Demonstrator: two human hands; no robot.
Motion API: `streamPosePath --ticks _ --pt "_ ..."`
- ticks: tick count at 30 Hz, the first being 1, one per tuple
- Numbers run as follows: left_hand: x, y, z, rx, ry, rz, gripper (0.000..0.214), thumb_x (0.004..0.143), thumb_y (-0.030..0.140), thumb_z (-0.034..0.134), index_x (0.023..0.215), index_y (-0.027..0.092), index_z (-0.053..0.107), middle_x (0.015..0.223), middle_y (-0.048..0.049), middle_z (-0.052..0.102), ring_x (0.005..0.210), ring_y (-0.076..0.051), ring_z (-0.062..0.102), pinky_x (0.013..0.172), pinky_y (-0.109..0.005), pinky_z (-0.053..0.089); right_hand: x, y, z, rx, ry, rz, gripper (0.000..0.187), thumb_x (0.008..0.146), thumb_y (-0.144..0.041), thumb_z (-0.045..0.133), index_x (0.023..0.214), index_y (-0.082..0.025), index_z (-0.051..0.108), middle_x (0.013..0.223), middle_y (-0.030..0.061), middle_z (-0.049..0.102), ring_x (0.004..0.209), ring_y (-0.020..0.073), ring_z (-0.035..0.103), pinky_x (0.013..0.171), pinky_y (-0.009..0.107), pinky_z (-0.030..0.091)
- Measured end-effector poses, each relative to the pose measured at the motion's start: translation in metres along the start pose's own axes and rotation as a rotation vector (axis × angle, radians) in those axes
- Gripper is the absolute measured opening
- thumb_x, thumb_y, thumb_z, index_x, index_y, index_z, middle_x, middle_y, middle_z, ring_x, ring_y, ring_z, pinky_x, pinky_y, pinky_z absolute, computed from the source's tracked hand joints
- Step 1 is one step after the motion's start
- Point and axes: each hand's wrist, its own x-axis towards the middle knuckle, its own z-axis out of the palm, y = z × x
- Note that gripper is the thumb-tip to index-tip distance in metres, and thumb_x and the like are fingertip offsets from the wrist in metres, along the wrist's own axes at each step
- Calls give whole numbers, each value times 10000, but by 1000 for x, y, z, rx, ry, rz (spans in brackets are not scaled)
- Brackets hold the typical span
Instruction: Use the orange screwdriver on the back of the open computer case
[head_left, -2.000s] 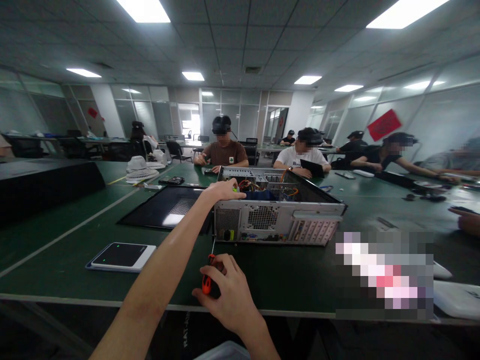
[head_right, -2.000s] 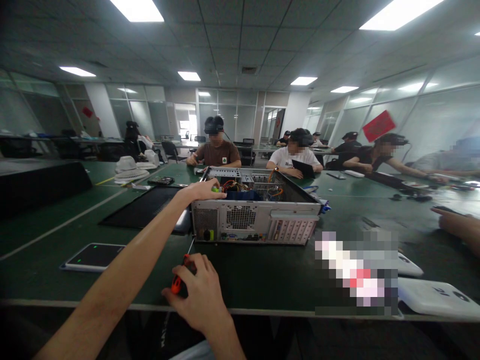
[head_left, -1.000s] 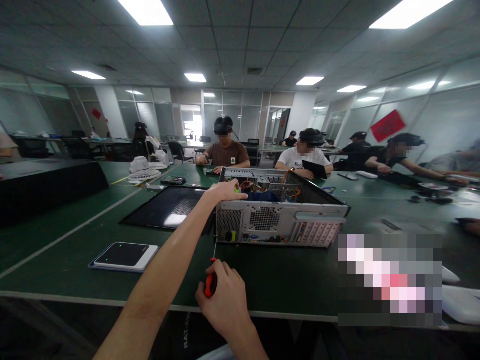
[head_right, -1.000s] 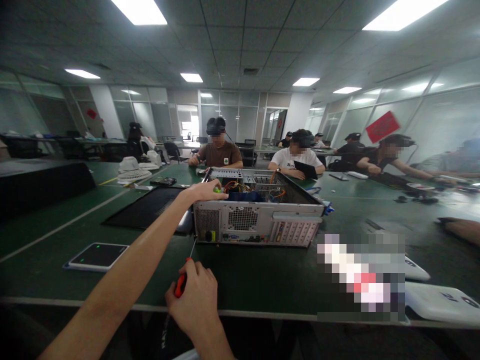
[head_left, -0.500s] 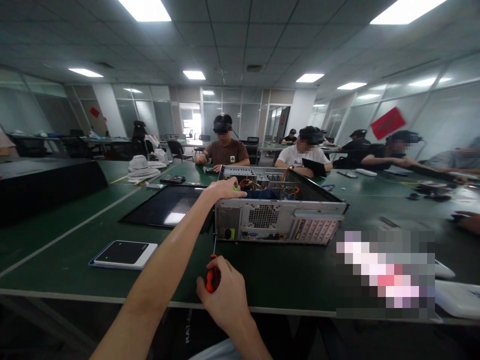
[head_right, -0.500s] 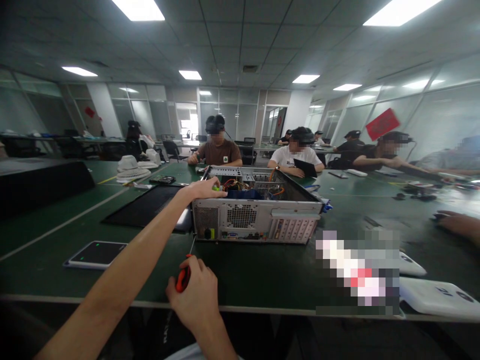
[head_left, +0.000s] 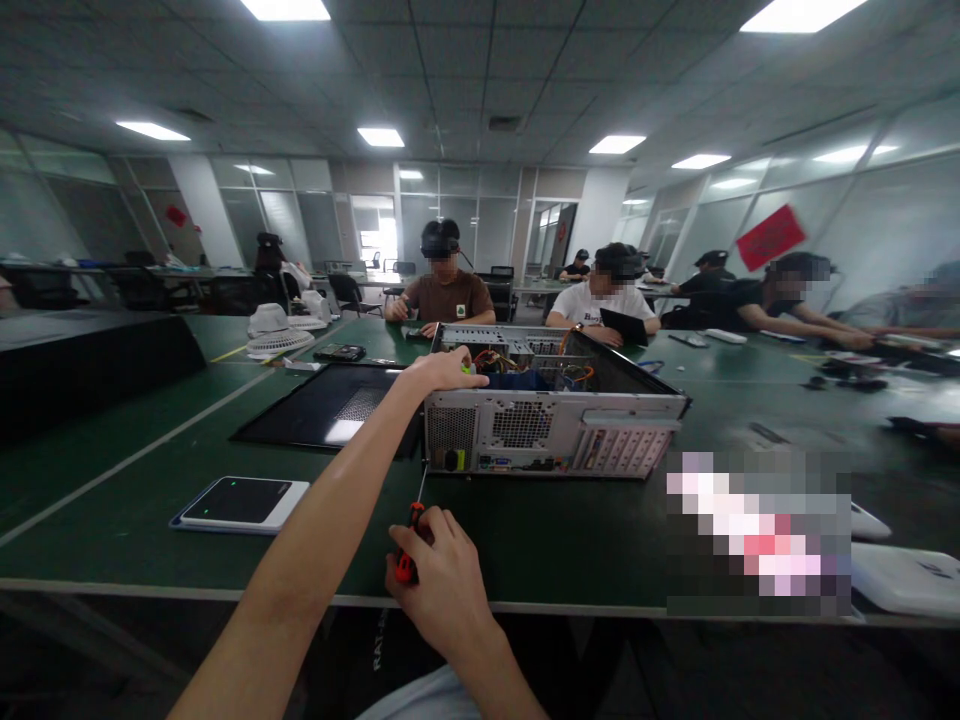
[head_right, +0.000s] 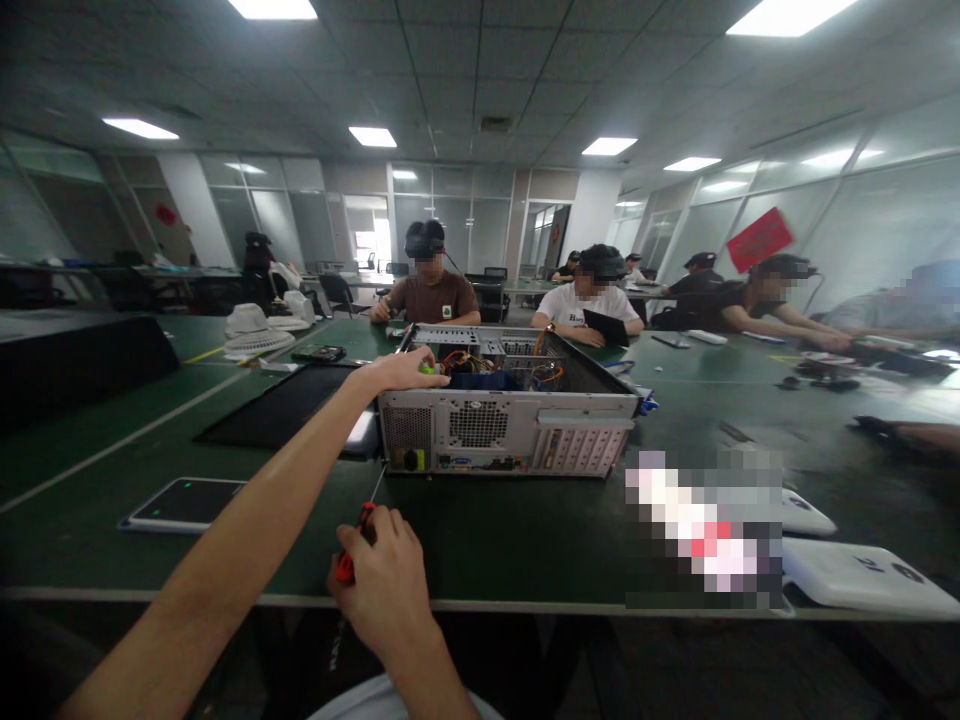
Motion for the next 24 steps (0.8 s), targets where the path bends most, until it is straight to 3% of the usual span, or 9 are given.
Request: streamPosePath --ticks 5,9,17,24 --pt "2 -2 2 8 6 11 715 864 776 482 1351 253 509 1353 -148 675 1199 -340 655 1009 -440 493 0 -3 0 -10 -30 75 224 821 -271 742 1044 -244 736 1009 77 677 915 256 633 808 384 543" --pt "4 -3 3 -14 8 17 728 854 783 490 1341 243 519 1360 -162 665 1205 -354 646 1016 -451 489 0 -6 -1 74 13 185 267 813 -378 790 1032 -240 726 963 55 720 836 235 671 803 370 532" --pt "5 -4 3 -20 11 14 719 858 782 498 1327 238 518 1352 -159 670 1204 -344 649 1019 -442 483 2 -7 -12 177 100 281 304 814 -418 818 1030 -230 716 854 28 751 757 215 705 734 323 520" --pt "4 -3 2 -16 8 6 695 863 780 509 1302 241 530 1351 -137 677 1203 -332 654 1011 -422 487 6 -10 -40 397 295 178 317 843 -382 803 1112 -240 716 984 31 772 860 197 718 824 319 559"
